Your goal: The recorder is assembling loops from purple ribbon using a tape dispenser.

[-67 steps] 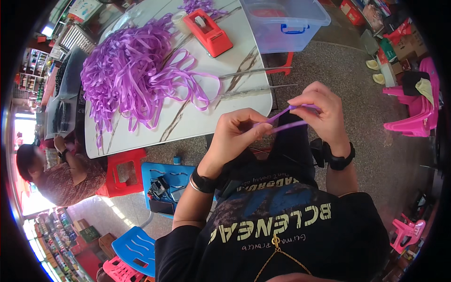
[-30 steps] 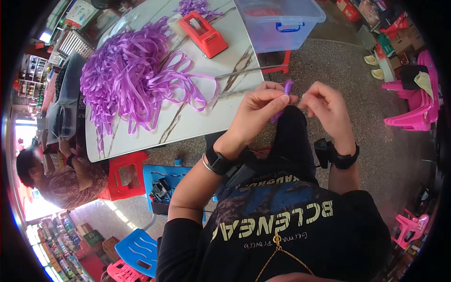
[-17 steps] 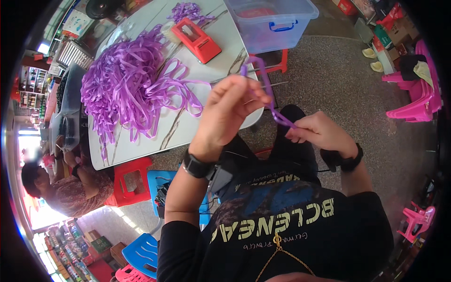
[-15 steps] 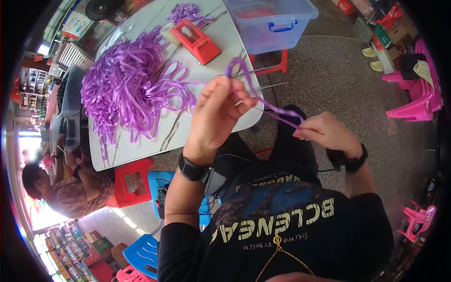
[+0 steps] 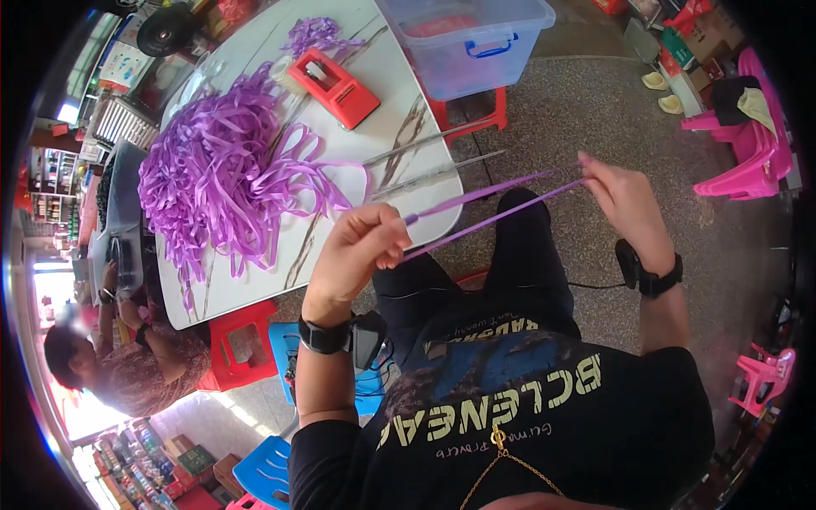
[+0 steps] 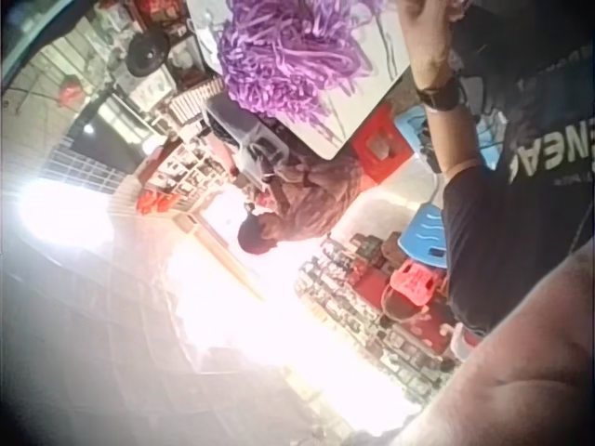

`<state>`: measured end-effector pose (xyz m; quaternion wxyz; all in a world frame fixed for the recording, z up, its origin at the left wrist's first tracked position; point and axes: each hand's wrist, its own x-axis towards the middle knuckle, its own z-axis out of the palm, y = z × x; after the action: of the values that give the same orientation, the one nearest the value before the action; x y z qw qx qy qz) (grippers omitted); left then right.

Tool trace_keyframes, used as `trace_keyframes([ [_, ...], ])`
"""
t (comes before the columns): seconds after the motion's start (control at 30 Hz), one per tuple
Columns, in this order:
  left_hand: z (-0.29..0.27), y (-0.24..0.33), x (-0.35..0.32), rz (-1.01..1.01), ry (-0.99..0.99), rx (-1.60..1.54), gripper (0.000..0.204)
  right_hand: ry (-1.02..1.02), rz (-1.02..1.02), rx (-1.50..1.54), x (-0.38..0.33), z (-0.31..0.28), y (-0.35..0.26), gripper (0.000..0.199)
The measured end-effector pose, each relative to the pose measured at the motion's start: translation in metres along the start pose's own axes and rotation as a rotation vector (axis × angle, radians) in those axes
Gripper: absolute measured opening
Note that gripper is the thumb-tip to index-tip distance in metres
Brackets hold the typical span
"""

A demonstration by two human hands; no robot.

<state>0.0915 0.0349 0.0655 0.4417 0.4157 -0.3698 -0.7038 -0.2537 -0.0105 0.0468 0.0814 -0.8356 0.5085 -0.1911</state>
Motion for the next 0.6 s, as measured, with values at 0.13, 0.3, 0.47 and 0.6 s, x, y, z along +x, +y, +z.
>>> trace_keyframes([
  [0.13, 0.002, 0.001, -0.002, -0.13, -0.045, 0.488, 0.018, 0.046, 0.147, 0.245, 0.005, -0.007, -0.009, 0.054],
  [0.3, -0.002, -0.01, 0.0, -0.001, 0.054, 0.654, 0.012, 0.16, 0.088, 0.262, 0.009, -0.011, -0.021, 0.066],
  [0.47, 0.001, -0.009, 0.006, 0.342, 0.104, 0.825, 0.006, -0.015, 0.196, 0.414, 0.001, -0.007, -0.02, 0.055],
  [0.6, 0.027, 0.001, 0.006, 0.569, 0.009, 1.148, 0.007, -0.671, 0.152, 0.447, 0.012, 0.003, -0.017, 0.039],
])
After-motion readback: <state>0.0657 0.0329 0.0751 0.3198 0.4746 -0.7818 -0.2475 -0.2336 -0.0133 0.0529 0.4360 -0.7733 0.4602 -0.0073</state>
